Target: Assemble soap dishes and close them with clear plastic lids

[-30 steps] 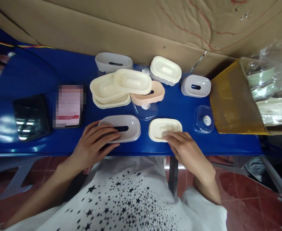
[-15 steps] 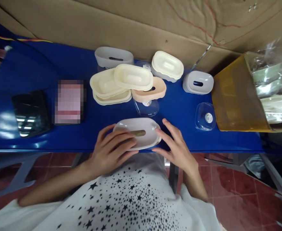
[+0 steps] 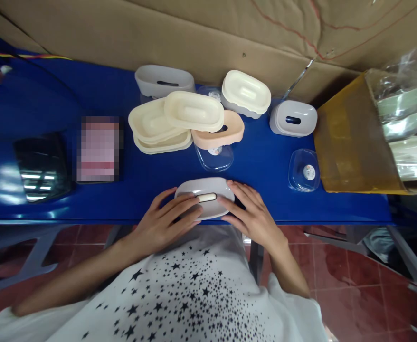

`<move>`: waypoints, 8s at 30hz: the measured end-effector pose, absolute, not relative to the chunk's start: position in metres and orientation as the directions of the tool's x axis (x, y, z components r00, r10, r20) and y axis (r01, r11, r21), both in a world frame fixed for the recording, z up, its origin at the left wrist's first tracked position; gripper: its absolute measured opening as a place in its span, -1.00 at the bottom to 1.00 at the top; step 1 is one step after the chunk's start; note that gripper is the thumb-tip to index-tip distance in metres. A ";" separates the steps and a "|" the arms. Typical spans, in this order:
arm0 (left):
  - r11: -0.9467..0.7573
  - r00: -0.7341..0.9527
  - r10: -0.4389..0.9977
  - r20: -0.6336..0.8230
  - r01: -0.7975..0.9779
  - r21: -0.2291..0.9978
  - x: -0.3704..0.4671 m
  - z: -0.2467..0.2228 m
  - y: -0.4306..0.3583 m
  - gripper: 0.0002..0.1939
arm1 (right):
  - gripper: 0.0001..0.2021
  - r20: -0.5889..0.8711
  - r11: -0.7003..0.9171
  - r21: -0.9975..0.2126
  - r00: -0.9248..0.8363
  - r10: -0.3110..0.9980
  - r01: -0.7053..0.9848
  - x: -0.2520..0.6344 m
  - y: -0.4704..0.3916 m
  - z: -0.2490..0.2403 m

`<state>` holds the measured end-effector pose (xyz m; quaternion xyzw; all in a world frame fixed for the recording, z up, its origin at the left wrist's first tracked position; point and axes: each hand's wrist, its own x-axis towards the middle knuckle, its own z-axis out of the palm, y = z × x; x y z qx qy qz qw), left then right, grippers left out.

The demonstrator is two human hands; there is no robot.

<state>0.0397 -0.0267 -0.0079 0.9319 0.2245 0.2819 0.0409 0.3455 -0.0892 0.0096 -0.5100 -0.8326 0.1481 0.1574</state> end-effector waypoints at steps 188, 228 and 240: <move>-0.503 0.652 0.732 0.199 0.319 0.804 0.012 -0.015 0.017 -0.08 | -0.55 0.353 0.806 -0.146 -0.731 0.584 0.573 0.307 -0.022 0.013; -0.701 0.585 0.712 0.388 0.617 0.358 0.002 -0.004 0.001 -0.54 | -0.68 0.290 0.633 -0.167 -0.576 0.764 0.756 0.299 -0.001 0.016; -0.695 0.581 0.697 0.420 0.690 0.200 -0.029 -0.005 -0.014 -0.90 | -0.75 0.225 0.522 -0.089 -0.493 0.840 0.848 0.324 0.016 0.025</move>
